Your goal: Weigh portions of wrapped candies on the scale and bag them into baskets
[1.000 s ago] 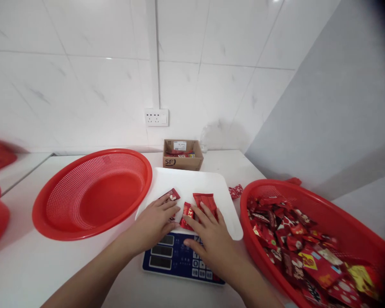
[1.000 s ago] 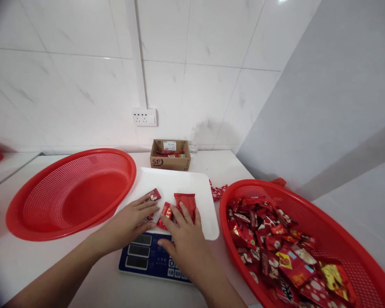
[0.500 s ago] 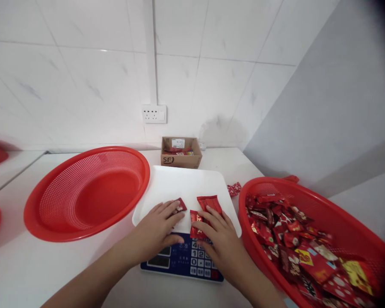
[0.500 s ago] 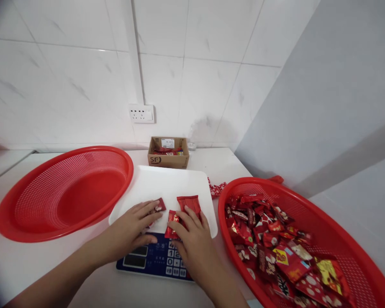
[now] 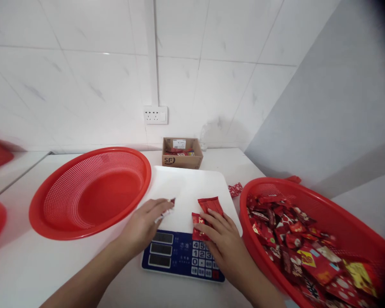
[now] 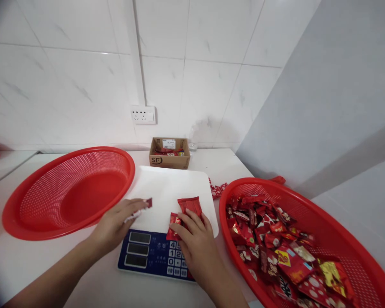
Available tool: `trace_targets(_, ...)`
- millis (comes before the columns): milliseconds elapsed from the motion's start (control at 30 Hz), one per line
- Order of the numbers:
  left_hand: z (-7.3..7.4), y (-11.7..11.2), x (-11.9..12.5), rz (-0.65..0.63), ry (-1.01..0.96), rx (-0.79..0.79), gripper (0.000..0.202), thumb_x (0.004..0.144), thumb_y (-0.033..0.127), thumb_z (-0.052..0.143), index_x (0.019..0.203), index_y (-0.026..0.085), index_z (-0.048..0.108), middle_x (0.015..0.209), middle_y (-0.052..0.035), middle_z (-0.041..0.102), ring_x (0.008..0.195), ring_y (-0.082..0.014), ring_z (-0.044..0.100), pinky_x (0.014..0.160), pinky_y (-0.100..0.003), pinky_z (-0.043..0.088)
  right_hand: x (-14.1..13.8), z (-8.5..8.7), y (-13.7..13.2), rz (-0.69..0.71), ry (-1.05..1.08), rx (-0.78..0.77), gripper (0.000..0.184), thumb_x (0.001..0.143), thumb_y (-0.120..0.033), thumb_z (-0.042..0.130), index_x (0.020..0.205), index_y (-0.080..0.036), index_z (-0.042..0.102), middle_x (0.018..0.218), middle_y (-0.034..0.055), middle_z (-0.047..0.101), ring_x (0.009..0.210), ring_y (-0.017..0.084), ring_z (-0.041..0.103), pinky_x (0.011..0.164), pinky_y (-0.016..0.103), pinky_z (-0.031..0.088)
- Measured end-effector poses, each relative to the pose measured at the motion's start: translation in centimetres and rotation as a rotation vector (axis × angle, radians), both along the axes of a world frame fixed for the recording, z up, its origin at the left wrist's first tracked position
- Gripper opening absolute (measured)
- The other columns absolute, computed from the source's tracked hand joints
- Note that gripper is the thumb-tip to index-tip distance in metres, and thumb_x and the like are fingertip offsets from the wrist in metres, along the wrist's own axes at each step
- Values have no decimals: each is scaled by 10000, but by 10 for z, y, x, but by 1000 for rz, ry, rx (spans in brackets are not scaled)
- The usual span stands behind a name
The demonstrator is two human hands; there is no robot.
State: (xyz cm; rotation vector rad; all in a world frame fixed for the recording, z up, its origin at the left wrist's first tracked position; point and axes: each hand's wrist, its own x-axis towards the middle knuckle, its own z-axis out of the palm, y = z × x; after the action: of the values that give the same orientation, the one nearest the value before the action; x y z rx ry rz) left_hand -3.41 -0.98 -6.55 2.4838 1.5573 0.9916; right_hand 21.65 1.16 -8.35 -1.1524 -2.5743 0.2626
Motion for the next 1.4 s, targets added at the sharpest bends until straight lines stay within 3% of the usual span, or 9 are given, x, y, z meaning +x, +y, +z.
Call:
trace_targets(200,28,13,-41,530,-20,21,277,903,288,426,1083,202,617,1091,-69,678,1008,-253,622,795,-353,518,3,-5,1,-2,78,24,429,809,-77,461,1153,-268,631,1297,71,582,1257,294,457,985,567,387)
trace_targets(333,30,20,-58,617,15,-94,329,918,286,362,1114,182,604,1115,-90,665,1022,-278,610,784,-388,518,1,-9,2,-89,77,12,424,802,-108,492,1165,-280,629,1390,91,487,1324,335,359,999,627,331)
trace_targets(533,21,22,-51,519,84,-109,388,880,211,380,1234,181,538,1370,-127,471,1296,-319,386,989,-505,413,-1,-2,4,-104,17,-67,475,767,-49,498,1167,-264,637,1388,96,491,1319,347,366,991,592,377)
trace_targets(667,19,17,-14,219,9,-87,356,916,323,418,1240,221,525,1386,-81,466,1346,-267,324,1054,-495,355,-3,0,8,-23,150,-19,419,804,-68,459,1124,-254,655,1222,63,637,1223,283,490,970,531,444)
trace_targets(767,14,13,16,-47,24,-263,437,900,393,487,1315,261,453,1438,-66,408,1382,-257,247,1072,-494,330,-8,4,9,-3,356,-25,332,866,-139,438,1095,-244,653,1117,61,687,1110,238,573,965,486,461)
trace_targets(867,10,12,37,-179,-54,-405,567,866,397,554,1379,253,360,1465,-78,362,1396,-253,201,1090,-487,303,-14,15,4,-38,635,-167,255,903,-221,450,1077,-246,634,1094,48,688,1040,196,610,937,399,485)
trace_targets(1067,26,5,60,-290,-548,-554,388,904,381,478,1253,210,471,1237,-92,580,1116,-230,548,971,-403,433,-21,33,-7,-225,1048,-591,281,917,-401,462,1057,-221,627,1019,34,697,898,175,648,803,299,529)
trace_targets(1233,31,-5,72,-250,-823,-585,325,930,410,421,1106,168,545,1055,-71,645,930,-189,600,846,-315,481,-29,39,-12,-244,1099,-618,300,885,-451,498,1007,-210,627,996,39,692,911,184,637,792,285,527)
trace_targets(1400,28,-8,74,-132,-938,-535,300,940,395,410,1030,167,583,1009,-54,661,880,-173,607,802,-285,490,-30,46,-17,-226,1029,-619,299,881,-465,492,882,-191,612,801,11,676,733,151,622,648,232,517)
